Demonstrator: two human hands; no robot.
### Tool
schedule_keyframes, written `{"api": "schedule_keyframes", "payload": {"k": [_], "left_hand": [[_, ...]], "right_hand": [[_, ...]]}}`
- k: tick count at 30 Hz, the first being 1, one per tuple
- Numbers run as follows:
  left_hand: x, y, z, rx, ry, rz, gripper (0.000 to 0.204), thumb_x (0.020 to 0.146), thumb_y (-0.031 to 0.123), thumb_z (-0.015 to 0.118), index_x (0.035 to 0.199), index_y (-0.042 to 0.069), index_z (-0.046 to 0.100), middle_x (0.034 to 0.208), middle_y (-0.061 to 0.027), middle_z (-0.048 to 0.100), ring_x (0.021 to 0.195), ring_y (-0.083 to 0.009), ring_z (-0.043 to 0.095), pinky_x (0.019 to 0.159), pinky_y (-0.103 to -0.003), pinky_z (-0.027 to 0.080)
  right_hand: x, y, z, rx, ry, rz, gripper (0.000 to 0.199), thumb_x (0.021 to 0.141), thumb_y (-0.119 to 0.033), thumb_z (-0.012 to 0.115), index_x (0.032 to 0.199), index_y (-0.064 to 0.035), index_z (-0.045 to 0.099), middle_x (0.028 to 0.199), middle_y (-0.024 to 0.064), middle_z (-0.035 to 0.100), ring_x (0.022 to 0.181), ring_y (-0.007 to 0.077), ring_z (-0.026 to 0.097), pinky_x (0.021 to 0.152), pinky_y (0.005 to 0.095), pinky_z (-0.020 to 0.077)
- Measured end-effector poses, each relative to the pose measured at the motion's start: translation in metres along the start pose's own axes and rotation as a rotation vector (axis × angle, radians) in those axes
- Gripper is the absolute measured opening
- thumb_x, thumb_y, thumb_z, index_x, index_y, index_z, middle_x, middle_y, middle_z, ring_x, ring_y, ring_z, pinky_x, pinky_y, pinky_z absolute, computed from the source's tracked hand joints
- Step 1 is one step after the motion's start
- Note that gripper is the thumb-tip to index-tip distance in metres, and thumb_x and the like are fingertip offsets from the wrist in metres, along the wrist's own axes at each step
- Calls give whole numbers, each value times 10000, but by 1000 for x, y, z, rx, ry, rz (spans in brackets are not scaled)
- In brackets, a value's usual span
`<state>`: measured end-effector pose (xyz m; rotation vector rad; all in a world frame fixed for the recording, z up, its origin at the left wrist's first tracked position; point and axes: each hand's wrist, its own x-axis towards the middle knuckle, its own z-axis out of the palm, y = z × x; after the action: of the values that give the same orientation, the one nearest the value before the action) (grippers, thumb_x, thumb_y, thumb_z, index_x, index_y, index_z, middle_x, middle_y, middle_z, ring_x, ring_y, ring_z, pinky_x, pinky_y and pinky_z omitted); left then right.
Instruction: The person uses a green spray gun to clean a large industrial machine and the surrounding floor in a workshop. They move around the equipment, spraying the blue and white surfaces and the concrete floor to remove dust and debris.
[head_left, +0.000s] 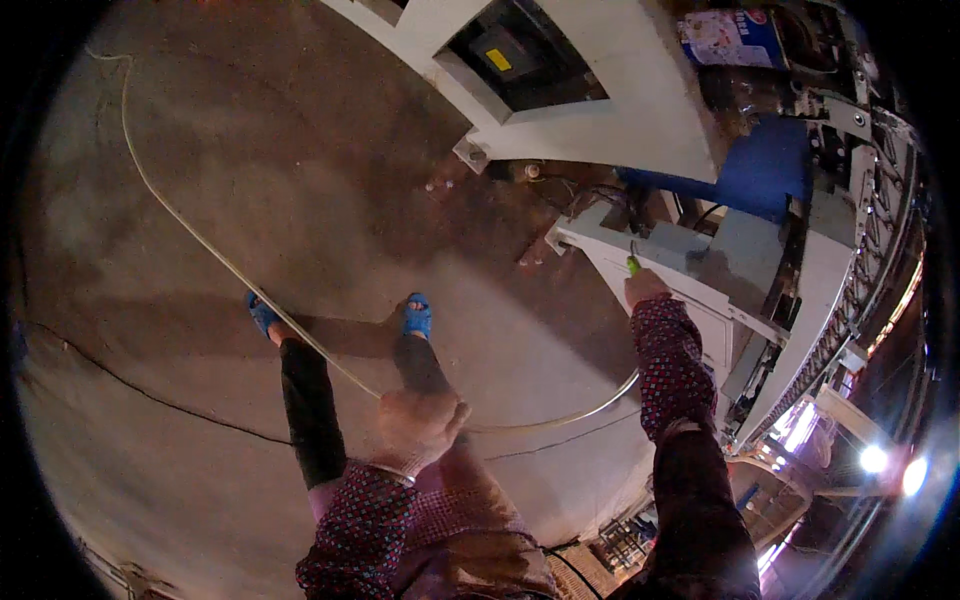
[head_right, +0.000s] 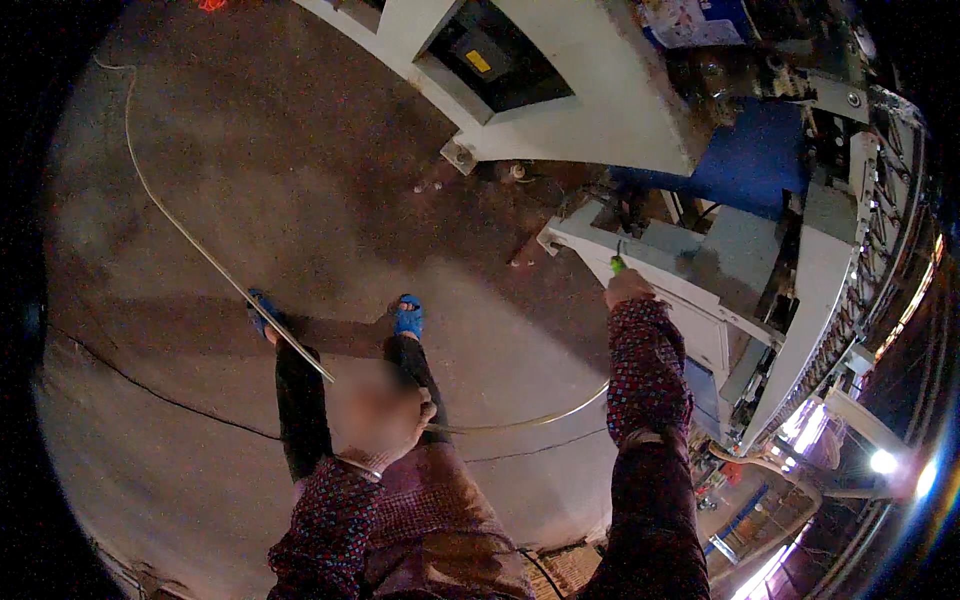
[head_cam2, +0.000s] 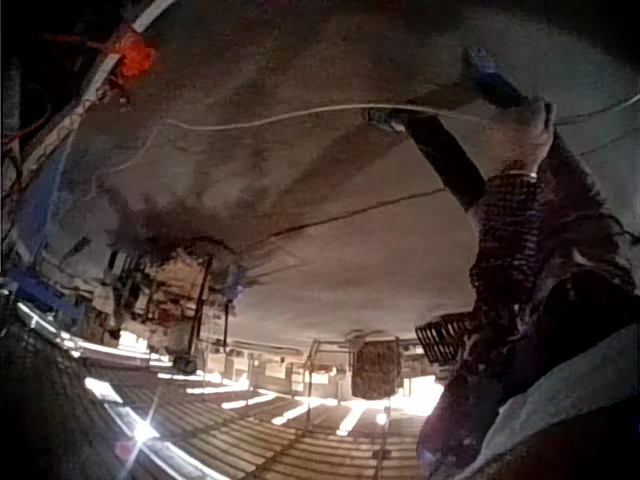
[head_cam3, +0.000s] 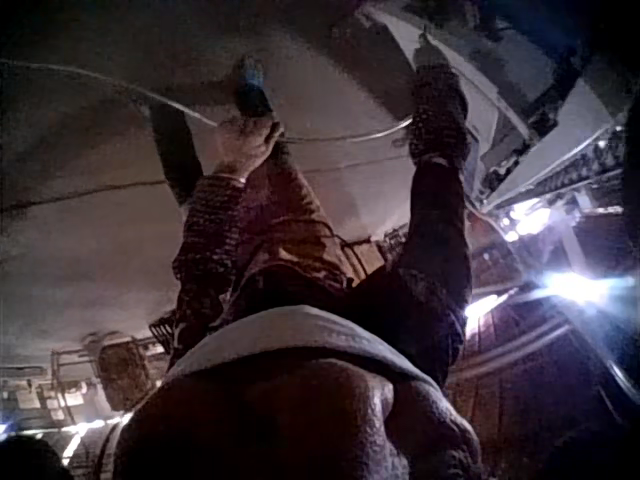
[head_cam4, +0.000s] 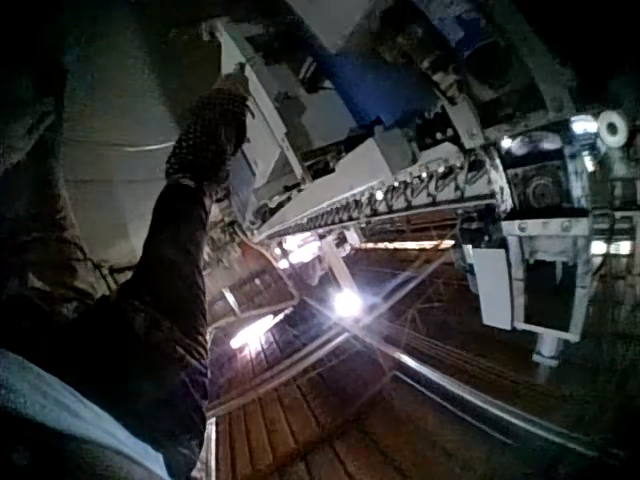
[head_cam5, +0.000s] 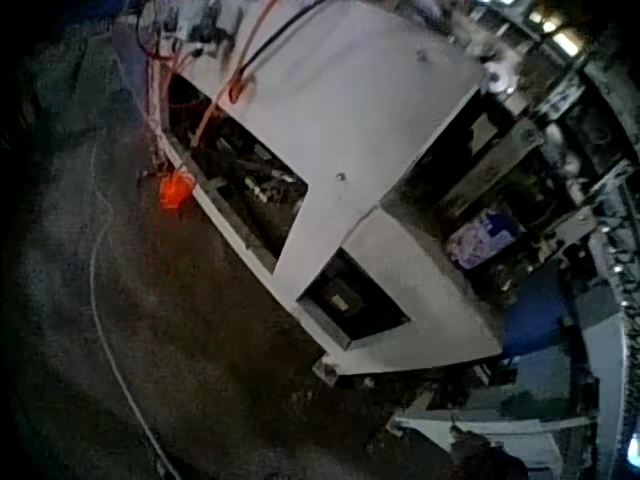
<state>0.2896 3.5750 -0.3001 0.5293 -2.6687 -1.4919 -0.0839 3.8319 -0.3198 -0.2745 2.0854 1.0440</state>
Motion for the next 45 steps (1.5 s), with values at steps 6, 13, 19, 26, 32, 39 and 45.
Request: {"api": "schedule_keyframes", "payload": {"k": [6, 13, 19, 26, 32, 39, 45], "left_hand": [[1, 2, 7, -50, 107, 55, 194, 714, 286, 727, 687, 161, 581, 540, -34, 548, 474, -257, 557, 460, -402, 425], [-35, -8, -1, 186, -53, 60, 181, 739, 310, 707, 741, 165, 598, 532, -25, 555, 467, -239, 559, 443, -388, 410], [-54, -11, 22, 77, -17, 4, 159, 764, 308, 691, 767, 166, 619, 514, -27, 553, 469, -230, 570, 436, -375, 418], [18, 49, -10, 13, -123, 25, 214, 766, 283, 700, 866, 123, 601, 667, -18, 596, 608, -204, 602, 574, -359, 472], [28, 55, -22, -90, 78, 124, 142, 759, 275, 684, 790, 148, 627, 492, -11, 525, 449, -211, 552, 416, -370, 400], [-7, 9, -58, 285, -57, 30, 185, 684, 244, 728, 767, 138, 601, 702, -52, 603, 657, -236, 600, 553, -381, 452], [-44, -62, -73, 179, 132, 37, 109, 728, 204, 644, 736, 102, 607, 745, -75, 567, 749, -253, 569, 645, -432, 441]], "right_hand": [[-8, 8, 60, -25, 154, -94, 336, 889, -333, 509, 922, -48, 684, 934, 162, 664, 927, 318, 637, 789, 456, 509], [-59, -33, 145, -39, 22, -4, 305, 849, -342, 543, 945, -91, 688, 1009, 144, 658, 982, 316, 634, 791, 485, 516], [-30, 12, 109, 38, 146, -13, 300, 847, -318, 543, 998, -92, 671, 998, 163, 660, 958, 317, 642, 772, 483, 524], [39, 114, 52, -302, 290, 203, 297, 902, -283, 471, 1031, -103, 669, 1057, 152, 652, 958, 344, 632, 808, 464, 515], [38, 184, 53, -226, 691, 46, 328, 904, -299, 464, 1021, -69, 666, 1033, 181, 647, 956, 354, 626, 805, 464, 512], [-101, -33, -28, 187, 288, 0, 403, 874, -382, 504, 893, -13, 665, 942, 218, 654, 845, 386, 641, 715, 479, 505], [-118, -128, -77, 339, 363, 1, 517, 873, -478, 478, 975, 9, 619, 1005, 260, 626, 972, 430, 591, 841, 527, 446]]}}
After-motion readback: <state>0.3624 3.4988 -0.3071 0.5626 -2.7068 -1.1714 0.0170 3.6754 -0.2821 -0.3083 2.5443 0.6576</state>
